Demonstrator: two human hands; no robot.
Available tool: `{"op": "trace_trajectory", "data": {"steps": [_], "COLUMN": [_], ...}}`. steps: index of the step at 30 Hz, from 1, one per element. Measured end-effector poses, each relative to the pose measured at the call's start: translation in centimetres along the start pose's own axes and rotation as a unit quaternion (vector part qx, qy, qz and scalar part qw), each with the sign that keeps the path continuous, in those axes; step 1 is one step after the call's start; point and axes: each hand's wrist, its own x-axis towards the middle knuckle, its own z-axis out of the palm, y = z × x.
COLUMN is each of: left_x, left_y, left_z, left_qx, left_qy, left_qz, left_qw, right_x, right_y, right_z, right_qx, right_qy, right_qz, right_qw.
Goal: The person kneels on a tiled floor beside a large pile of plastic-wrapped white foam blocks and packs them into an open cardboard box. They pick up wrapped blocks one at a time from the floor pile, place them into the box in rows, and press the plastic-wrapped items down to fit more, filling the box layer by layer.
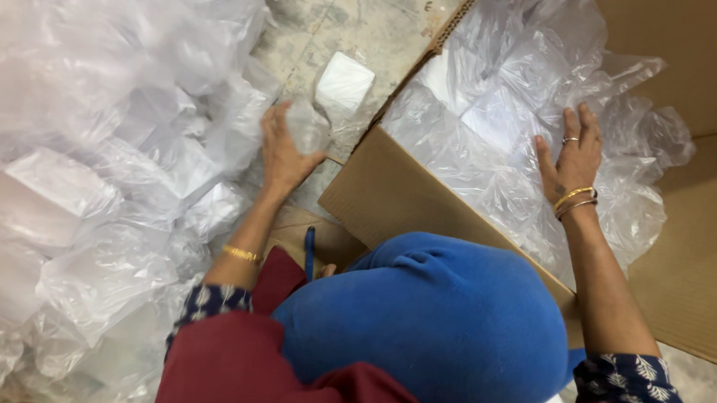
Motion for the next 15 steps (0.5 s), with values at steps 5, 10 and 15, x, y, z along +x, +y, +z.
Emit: {"op": "trace_trajectory", "data": {"steps": [5, 10, 15], "left_x": [-0.8, -1.4, -1.9], "left_y": [8.3, 18.7, 26.3], "left_z": [-4.3, -6.1, -4.0], "left_qx": [-0.382, -0.276, -0.084], "left_qy": [0.151, 0.093, 0.145], "left_qz": [0.108, 0.372, 0.653], "left_qw": [0.905, 0.881, 0.739], "right_x": [0.9, 0.5, -0.9], "right_y": [-6.7, -16.8, -17.6], "right_z": [-4.5, -8.9, -9.4], "right_qx": [0.128, 0.452, 0.309], "right_qy": [0.038, 0.111, 0.222], "right_qz": [0.013, -0.172, -0.135], "right_qw": [0.991, 0.868, 0.915]}}
